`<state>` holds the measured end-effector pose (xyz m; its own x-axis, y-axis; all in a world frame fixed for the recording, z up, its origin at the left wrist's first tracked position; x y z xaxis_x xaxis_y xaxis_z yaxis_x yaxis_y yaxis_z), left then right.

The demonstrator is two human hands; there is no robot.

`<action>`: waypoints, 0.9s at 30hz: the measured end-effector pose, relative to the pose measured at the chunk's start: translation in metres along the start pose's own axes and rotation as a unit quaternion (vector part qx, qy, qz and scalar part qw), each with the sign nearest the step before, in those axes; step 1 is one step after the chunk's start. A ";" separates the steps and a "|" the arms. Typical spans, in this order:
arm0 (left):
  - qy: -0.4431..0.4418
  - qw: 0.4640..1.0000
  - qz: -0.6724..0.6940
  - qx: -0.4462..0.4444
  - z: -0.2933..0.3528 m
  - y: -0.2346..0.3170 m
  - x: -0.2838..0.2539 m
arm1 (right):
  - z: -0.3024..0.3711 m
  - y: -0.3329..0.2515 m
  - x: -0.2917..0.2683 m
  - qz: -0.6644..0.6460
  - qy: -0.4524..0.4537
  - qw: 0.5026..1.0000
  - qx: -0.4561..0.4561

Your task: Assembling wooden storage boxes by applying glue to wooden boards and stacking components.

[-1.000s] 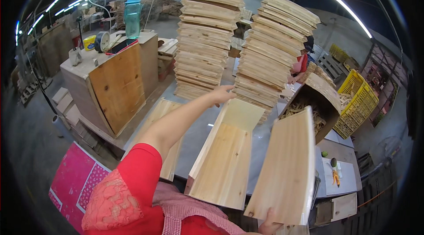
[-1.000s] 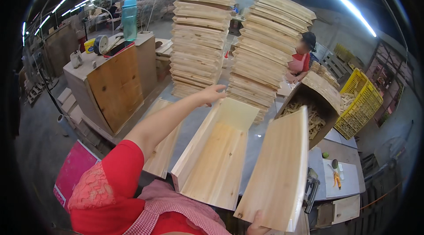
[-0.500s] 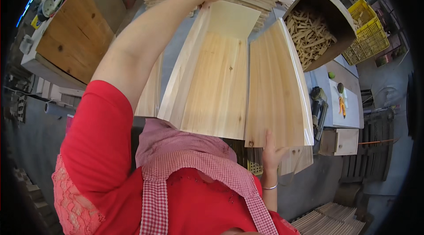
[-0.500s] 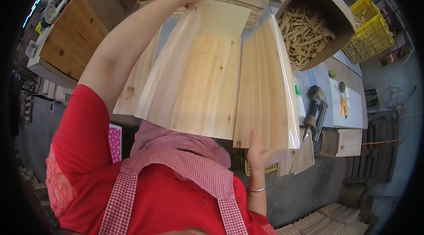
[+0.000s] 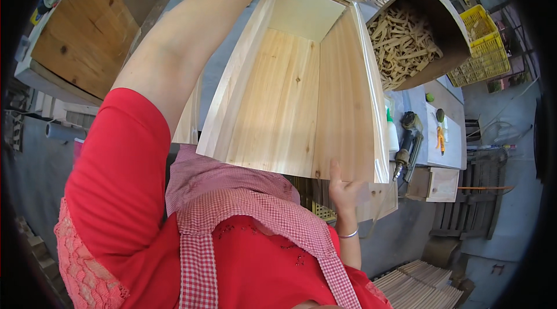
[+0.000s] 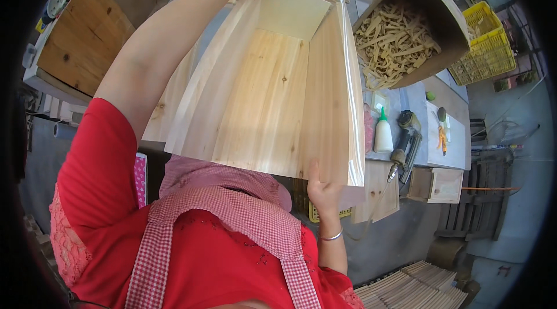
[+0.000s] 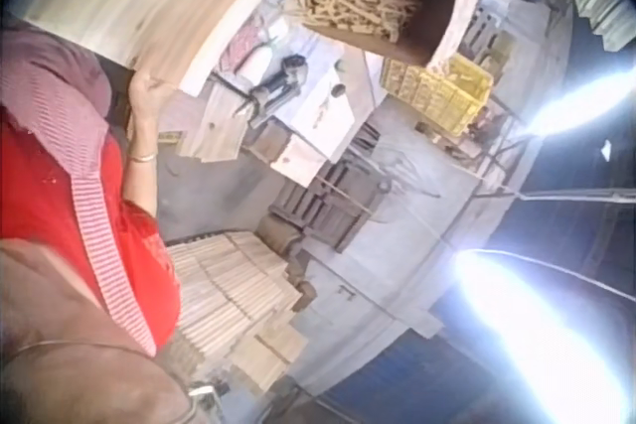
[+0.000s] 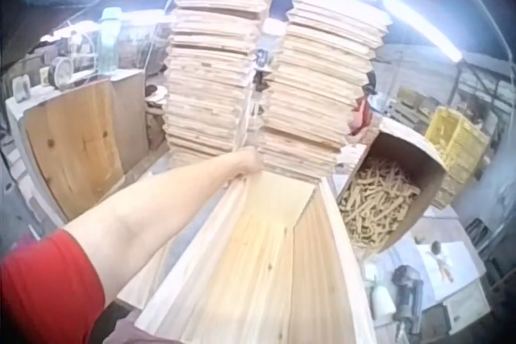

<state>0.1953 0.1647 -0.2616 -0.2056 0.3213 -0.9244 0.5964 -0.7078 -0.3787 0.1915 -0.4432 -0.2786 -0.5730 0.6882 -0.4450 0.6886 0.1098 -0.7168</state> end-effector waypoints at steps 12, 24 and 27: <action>-0.088 0.927 0.319 -0.173 0.080 0.022 -0.084 | 0.007 -0.011 0.003 -0.015 -0.048 0.998 0.039; 0.135 0.651 0.716 -0.214 0.233 -0.006 -0.098 | 0.021 -0.001 -0.001 -0.037 -0.106 0.991 0.069; 0.297 0.505 0.752 -0.302 0.366 -0.009 -0.086 | 0.085 0.088 -0.050 -0.044 -0.024 0.990 0.131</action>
<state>-0.0770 -0.0867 -0.1956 0.9945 -0.0352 0.0984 -0.1029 -0.1684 0.9803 0.2427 -0.5285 -0.3650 -0.6511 0.6480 -0.3951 0.4990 -0.0268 -0.8662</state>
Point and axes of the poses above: each hand's wrist, its own z-axis away from the middle knuckle, its own x-axis out of the palm, y = z × x, the point moved 2 cm from there along -z, towards the middle knuckle, and after that the axes turned 15 degrees about -x, right-handed, at the moved point
